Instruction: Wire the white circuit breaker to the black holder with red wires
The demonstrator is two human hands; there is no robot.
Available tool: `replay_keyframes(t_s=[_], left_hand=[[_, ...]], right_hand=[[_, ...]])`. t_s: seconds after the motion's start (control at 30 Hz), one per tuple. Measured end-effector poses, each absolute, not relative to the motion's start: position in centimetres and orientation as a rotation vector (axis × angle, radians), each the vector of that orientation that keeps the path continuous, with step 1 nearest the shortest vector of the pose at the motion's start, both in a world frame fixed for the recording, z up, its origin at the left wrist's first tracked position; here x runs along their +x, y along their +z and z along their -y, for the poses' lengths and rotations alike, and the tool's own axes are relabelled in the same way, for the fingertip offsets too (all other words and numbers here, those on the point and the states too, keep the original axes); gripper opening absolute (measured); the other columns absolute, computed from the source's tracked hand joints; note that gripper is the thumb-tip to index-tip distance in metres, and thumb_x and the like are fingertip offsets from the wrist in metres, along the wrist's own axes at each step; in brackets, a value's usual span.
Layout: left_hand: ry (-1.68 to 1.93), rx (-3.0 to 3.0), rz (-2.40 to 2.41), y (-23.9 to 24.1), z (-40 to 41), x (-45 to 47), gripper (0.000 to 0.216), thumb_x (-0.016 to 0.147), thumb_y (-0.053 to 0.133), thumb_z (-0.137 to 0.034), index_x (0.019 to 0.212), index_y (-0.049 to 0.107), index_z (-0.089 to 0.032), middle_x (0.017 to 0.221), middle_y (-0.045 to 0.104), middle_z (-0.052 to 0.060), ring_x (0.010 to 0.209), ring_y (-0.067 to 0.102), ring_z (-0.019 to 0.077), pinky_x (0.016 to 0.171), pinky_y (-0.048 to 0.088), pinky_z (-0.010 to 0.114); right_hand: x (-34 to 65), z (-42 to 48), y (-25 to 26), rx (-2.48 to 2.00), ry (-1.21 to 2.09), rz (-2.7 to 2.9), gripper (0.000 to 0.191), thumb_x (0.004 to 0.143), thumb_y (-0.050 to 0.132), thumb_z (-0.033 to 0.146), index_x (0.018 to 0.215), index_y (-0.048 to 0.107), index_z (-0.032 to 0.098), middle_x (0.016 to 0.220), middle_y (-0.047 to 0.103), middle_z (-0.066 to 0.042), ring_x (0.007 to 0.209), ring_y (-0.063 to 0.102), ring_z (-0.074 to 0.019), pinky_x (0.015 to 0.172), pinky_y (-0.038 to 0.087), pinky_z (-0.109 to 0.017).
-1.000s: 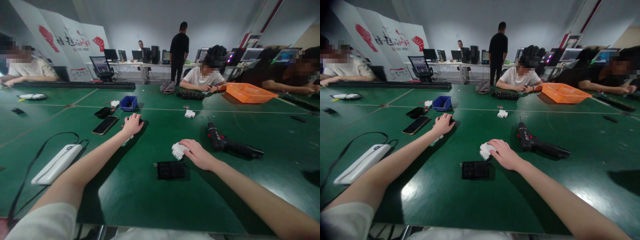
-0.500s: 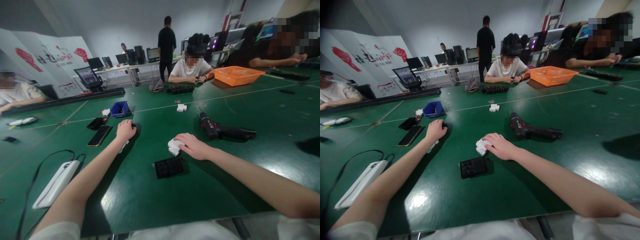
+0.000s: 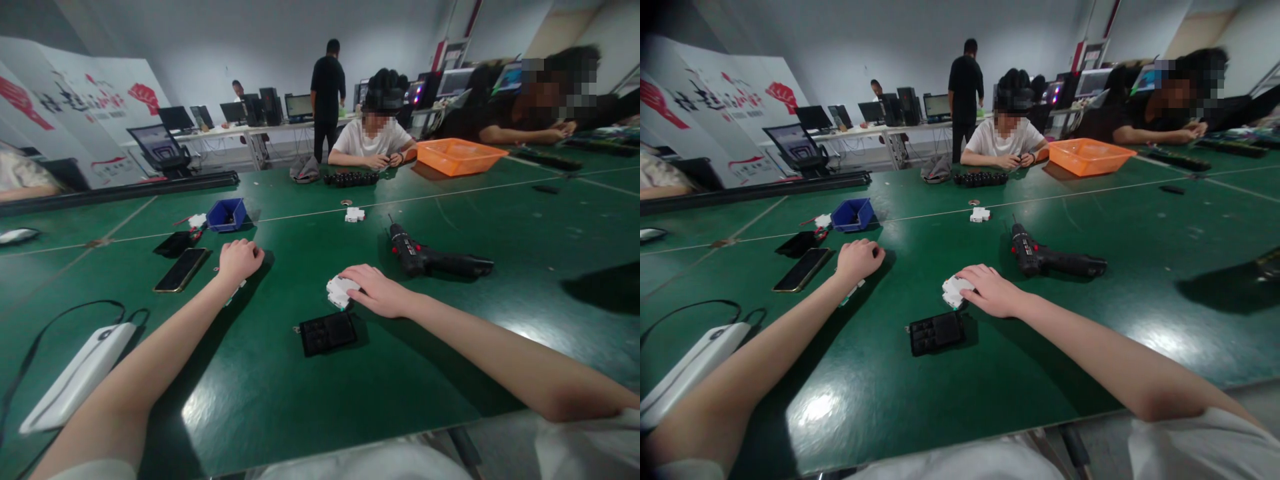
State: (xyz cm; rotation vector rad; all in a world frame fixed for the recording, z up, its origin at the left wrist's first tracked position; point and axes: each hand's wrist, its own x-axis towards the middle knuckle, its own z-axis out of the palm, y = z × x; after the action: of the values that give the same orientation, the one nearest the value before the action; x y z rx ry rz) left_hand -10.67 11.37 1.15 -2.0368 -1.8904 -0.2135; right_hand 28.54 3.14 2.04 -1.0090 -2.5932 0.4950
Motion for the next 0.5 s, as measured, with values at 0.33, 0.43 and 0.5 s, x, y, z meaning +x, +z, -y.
replay_keyframes(t_s=[0.33, 0.43, 0.5], left_hand=[[-0.231, -2.03, 1.834, 1.44, -11.08, -10.35, 0.042, 0.095, 0.039, -0.045, 0.097, 0.071, -0.017, 0.103, 0.068, 0.016, 0.105, 0.063, 0.034, 0.085, 0.044, 0.045], [-0.219, -2.047, 1.851, 1.61, -11.05, -10.33, 0.044, 0.096, 0.039, -0.049, 0.092, 0.069, -0.018, 0.097, 0.069, 0.014, 0.099, 0.065, 0.0327, 0.084, 0.044, 0.043], [-0.194, -2.064, 1.861, 1.68, -11.09, -10.33, 0.045, 0.096, 0.037, -0.05, 0.086, 0.068, -0.018, 0.091, 0.07, 0.013, 0.095, 0.066, 0.0312, 0.084, 0.043, 0.043]], right_hand=[[28.64, -3.19, 1.95, -1.005, 0.478, 2.605, 0.046, 0.103, 0.044, 0.045, 0.143, 0.051, 0.024, 0.142, 0.056, -0.013, 0.13, 0.049, -0.0322, 0.109, 0.039, -0.055], [28.67, -3.23, 1.85, -1.002, 0.469, 2.625, 0.046, 0.104, 0.043, 0.045, 0.144, 0.05, 0.023, 0.143, 0.056, -0.013, 0.13, 0.049, -0.0324, 0.109, 0.039, -0.055], [28.69, -3.24, 1.81, -1.0, 0.457, 2.633, 0.046, 0.104, 0.043, 0.045, 0.144, 0.049, 0.023, 0.143, 0.055, -0.014, 0.13, 0.048, -0.0323, 0.109, 0.039, -0.055]])
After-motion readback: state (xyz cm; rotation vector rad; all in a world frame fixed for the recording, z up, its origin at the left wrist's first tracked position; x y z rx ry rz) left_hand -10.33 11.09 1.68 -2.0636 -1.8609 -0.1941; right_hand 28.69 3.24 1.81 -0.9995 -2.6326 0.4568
